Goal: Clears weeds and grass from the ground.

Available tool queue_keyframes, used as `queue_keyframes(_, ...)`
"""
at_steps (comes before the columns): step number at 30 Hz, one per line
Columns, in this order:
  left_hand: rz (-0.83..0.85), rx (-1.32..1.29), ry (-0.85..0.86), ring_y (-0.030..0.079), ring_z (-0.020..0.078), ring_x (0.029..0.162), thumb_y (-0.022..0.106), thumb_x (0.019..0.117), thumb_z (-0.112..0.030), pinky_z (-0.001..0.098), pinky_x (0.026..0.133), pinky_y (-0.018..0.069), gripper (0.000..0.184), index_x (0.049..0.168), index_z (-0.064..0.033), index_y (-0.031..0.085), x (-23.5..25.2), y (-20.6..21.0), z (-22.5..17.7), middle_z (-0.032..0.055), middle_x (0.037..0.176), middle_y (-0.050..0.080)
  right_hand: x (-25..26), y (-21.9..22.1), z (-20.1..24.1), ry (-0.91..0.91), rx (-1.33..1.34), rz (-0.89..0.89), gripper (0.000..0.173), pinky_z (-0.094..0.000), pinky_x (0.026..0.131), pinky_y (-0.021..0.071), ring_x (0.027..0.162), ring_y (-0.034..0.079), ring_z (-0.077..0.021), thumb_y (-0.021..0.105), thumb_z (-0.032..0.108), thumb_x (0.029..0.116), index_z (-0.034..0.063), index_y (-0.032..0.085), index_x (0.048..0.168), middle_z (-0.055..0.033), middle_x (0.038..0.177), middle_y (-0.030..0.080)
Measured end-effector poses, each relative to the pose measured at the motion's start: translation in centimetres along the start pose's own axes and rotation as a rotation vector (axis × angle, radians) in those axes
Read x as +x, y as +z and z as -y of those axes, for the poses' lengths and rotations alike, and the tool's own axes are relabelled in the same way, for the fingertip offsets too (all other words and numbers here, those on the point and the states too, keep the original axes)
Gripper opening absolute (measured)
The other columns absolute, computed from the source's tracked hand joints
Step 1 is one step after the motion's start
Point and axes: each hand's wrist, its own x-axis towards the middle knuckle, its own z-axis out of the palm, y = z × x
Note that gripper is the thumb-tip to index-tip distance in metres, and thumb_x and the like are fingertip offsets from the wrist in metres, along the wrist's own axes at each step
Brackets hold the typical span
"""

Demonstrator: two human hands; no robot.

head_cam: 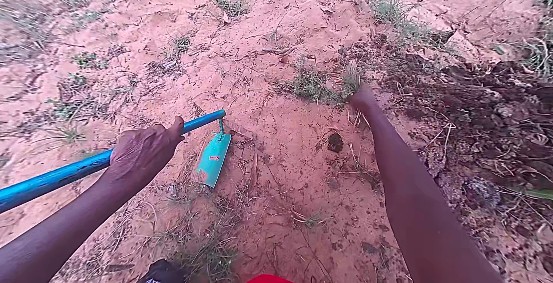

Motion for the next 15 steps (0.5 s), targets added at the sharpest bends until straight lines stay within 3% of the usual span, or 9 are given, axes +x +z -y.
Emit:
queue_keyframes(2, -0.025, 0.005, 0.007, 0.069, 0.0455, 0.081, 0.054, 0.1068, -0.037, 0.0577, 0.064, 0.0526, 0.041, 0.141, -0.0139, 0.053, 0.1, 0.3, 0.0, 0.0241, 0.091, 0.066, 0.6, 1.2, 0.3, -0.024, -0.157, 0.125, 0.103, -0.0726, 0.106, 0.0414, 0.136, 0.049, -0.0532, 0.075, 0.008, 0.0875, 0.0113, 0.008, 0.166, -0.0321, 0.155, 0.043)
queue_keyframes(3, -0.026, 0.005, 0.012, 0.068, 0.0462, 0.081, 0.054, 0.1069, -0.037, 0.0586, 0.065, 0.0523, 0.042, 0.142, -0.0137, 0.052, 0.1, 0.5, 0.0, 0.0248, 0.092, 0.066, 0.9, 1.6, 0.1, -0.040, -0.205, 0.124, 0.106, -0.0715, 0.109, 0.0396, 0.139, 0.047, -0.0534, 0.075, 0.009, 0.0890, 0.0098, 0.002, 0.166, -0.0323, 0.157, 0.040)
queue_keyframes(4, -0.031, 0.009, 0.017, 0.068, 0.0470, 0.080, 0.054, 0.1069, -0.037, 0.0591, 0.065, 0.0523, 0.042, 0.142, -0.0136, 0.052, 0.2, 0.6, 0.1, 0.0254, 0.091, 0.066, 1.3, 2.0, -0.2, -0.059, -0.230, 0.087, 0.101, -0.0711, 0.107, 0.0419, 0.134, 0.050, -0.0548, 0.075, 0.009, 0.0898, 0.0066, 0.007, 0.165, -0.0350, 0.150, 0.046)
queue_keyframes(6, -0.037, 0.011, 0.018, 0.068, 0.0481, 0.080, 0.054, 0.1069, -0.037, 0.0597, 0.065, 0.0522, 0.042, 0.142, -0.0142, 0.052, 0.2, 0.7, 0.1, 0.0260, 0.089, 0.066, 1.3, 2.4, -0.4, -0.090, -0.242, 0.004, 0.069, -0.0720, 0.101, 0.0452, 0.125, 0.057, -0.0555, 0.068, 0.011, 0.0947, 0.0016, 0.036, 0.155, -0.0367, 0.134, 0.058)
queue_keyframes(8, -0.040, 0.014, 0.022, 0.068, 0.0489, 0.079, 0.053, 0.1072, -0.037, 0.0601, 0.064, 0.0521, 0.043, 0.143, -0.0132, 0.051, 0.2, 0.6, 0.0, 0.0271, 0.089, 0.065, 0.8, 2.4, 0.1, -0.079, -0.184, -0.011, 0.050, -0.0704, 0.104, 0.0436, 0.126, 0.058, -0.0516, 0.064, 0.017, 0.0979, 0.0019, 0.054, 0.144, -0.0333, 0.131, 0.062)
queue_keyframes(10, -0.035, 0.015, 0.017, 0.068, 0.0480, 0.078, 0.054, 0.1068, -0.036, 0.0593, 0.063, 0.0524, 0.042, 0.142, -0.0133, 0.052, 0.2, 0.8, -0.1, 0.0263, 0.088, 0.065, 0.4, 2.6, 0.0, -0.027, 0.024, -0.043, 0.046, -0.0647, 0.106, 0.0433, 0.126, 0.059, -0.0460, 0.065, 0.021, 0.0995, 0.0005, 0.058, 0.140, -0.0303, 0.132, 0.063)
queue_keyframes(12, -0.031, 0.010, 0.016, 0.068, 0.0491, 0.079, 0.054, 0.1071, -0.036, 0.0607, 0.065, 0.0521, 0.041, 0.140, -0.0124, 0.052, 0.1, 0.8, -0.2, 0.0271, 0.088, 0.065, 0.2, 3.0, -1.0, 0.038, 0.306, -0.112, 0.045, -0.0577, 0.102, 0.0484, 0.118, 0.063, -0.0389, 0.067, 0.018, 0.0978, -0.0014, 0.057, 0.138, -0.0274, 0.127, 0.064)
queue_keyframes(15, -0.044, -0.005, 0.026, 0.067, 0.0521, 0.083, 0.053, 0.1077, -0.035, 0.0640, 0.068, 0.0511, 0.040, 0.139, -0.0098, 0.052, 0.1, 0.6, -0.3, 0.0297, 0.091, 0.065, 0.2, 3.0, -1.7, 0.101, 0.409, -0.132, 0.048, -0.0606, 0.100, 0.0490, 0.117, 0.063, -0.0414, 0.067, 0.015, 0.0968, -0.0014, 0.054, 0.140, -0.0291, 0.128, 0.063)
